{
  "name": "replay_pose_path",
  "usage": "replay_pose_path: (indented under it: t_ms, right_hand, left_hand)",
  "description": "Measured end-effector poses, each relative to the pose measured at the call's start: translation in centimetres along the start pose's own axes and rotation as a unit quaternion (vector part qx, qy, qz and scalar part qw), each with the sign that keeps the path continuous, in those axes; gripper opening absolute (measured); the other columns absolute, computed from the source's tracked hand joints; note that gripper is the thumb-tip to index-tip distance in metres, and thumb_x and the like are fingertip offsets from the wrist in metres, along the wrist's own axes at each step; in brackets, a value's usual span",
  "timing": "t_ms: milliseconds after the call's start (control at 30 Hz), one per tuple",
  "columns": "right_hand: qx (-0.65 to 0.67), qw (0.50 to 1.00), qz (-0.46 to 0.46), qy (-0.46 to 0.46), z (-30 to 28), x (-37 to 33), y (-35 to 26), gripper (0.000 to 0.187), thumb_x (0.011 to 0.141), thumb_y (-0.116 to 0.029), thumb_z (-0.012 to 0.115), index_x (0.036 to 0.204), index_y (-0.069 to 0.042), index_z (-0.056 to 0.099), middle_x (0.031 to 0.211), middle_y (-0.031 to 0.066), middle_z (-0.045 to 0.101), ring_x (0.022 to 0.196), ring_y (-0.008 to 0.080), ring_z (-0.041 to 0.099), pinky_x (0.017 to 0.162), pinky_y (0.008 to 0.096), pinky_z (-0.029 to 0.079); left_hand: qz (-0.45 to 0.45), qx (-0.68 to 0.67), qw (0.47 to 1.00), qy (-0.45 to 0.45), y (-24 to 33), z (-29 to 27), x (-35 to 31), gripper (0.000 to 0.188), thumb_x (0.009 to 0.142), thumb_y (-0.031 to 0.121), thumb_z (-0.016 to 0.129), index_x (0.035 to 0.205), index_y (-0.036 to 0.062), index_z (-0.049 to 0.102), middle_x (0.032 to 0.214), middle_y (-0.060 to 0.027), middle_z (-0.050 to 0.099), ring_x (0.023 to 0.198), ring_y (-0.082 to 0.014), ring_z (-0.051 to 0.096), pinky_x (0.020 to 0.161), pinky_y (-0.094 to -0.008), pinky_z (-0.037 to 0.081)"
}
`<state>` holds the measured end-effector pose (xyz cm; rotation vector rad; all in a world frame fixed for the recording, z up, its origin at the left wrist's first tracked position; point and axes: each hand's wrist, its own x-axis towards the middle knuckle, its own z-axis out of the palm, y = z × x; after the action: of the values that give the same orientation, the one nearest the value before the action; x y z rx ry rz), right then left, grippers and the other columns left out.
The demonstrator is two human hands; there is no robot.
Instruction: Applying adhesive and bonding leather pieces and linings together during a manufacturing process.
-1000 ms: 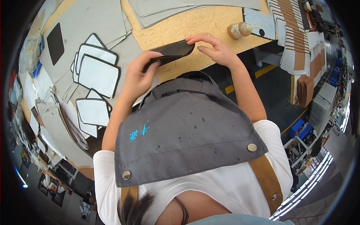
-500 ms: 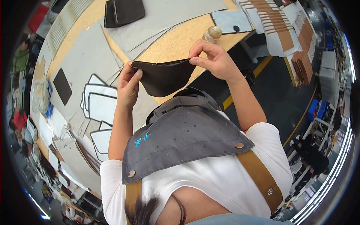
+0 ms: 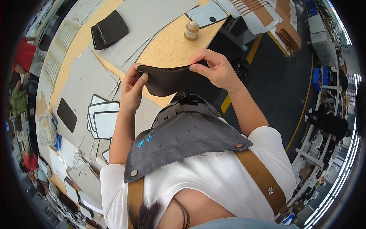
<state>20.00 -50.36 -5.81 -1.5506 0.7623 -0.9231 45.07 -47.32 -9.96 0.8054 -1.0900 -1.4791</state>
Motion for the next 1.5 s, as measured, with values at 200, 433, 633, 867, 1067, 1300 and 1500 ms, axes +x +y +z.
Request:
replay_pose_path:
  t_ms: [200,433,633,867,1067,1300,1500]
  right_hand:
    - [-0.079,0.993,-0.006,0.087,1.5,-3.8,-1.7,0.007,0.084,-0.001,0.058,0.091,-0.002,0.057,0.086,0.0021,0.054,0.082,0.0097,0.050,0.076,0.0229,0.039]
    - [-0.171,0.969,-0.032,0.174,2.9,-8.2,-3.1,0.006,0.084,0.000,0.054,0.090,-0.001,0.055,0.085,0.0027,0.052,0.081,0.0095,0.049,0.074,0.0220,0.039]
    - [-0.194,0.948,-0.025,0.252,4.1,-10.7,-3.6,0.005,0.081,-0.003,0.057,0.086,-0.002,0.056,0.079,0.0054,0.055,0.075,0.0152,0.053,0.070,0.0256,0.042]
    - [-0.211,0.934,-0.018,0.288,5.2,-12.3,-4.2,0.005,0.081,-0.004,0.057,0.086,-0.002,0.057,0.079,0.0058,0.055,0.075,0.0162,0.054,0.070,0.0267,0.042]
    - [-0.283,0.918,-0.055,0.273,5.3,-11.8,-4.6,0.006,0.082,-0.002,0.057,0.089,-0.002,0.057,0.084,0.0043,0.055,0.079,0.0132,0.052,0.071,0.0245,0.041]
    - [-0.411,0.865,-0.137,0.254,5.0,-10.6,-5.3,0.011,0.080,-0.003,0.059,0.091,-0.005,0.060,0.090,0.0045,0.059,0.085,0.0186,0.055,0.079,0.0303,0.041]
    - [-0.428,0.883,-0.130,0.144,3.9,-8.9,-5.6,0.006,0.079,-0.005,0.059,0.085,-0.007,0.062,0.084,0.0026,0.060,0.084,0.0184,0.056,0.080,0.0314,0.039]
  left_hand:
    - [-0.010,-0.014,0.998,-0.053,-0.3,1.5,-0.7,0.018,0.087,0.010,0.056,0.103,0.0048,0.051,0.094,0.0006,0.054,0.090,-0.0086,0.049,0.081,-0.0230,0.037]
    - [0.104,0.167,0.970,-0.140,1.2,5.4,-1.1,0.026,0.083,0.002,0.059,0.108,0.0040,0.053,0.091,-0.0025,0.053,0.089,-0.0114,0.052,0.076,-0.0244,0.041]
    - [0.175,0.297,0.915,-0.208,2.2,7.1,-1.1,0.016,0.079,0.002,0.063,0.095,0.0038,0.063,0.086,-0.0067,0.057,0.079,-0.0170,0.056,0.067,-0.0260,0.045]
    - [0.174,0.298,0.909,-0.235,2.0,7.7,-1.3,0.010,0.079,0.002,0.062,0.089,0.0024,0.063,0.083,-0.0060,0.057,0.075,-0.0164,0.056,0.065,-0.0256,0.044]
    - [0.158,0.270,0.925,-0.216,1.8,7.8,-1.2,0.004,0.080,0.001,0.060,0.084,0.0017,0.061,0.079,-0.0057,0.056,0.072,-0.0146,0.055,0.064,-0.0239,0.042]
    - [0.208,0.334,0.900,-0.186,2.6,8.2,-1.7,0.010,0.076,-0.002,0.063,0.084,0.0026,0.060,0.079,-0.0065,0.056,0.072,-0.0177,0.056,0.063,-0.0263,0.043]
    - [0.341,0.426,0.815,-0.196,3.6,8.3,-1.4,0.019,0.069,0.000,0.068,0.086,0.0068,0.060,0.079,-0.0048,0.057,0.072,-0.0219,0.055,0.065,-0.0307,0.044]
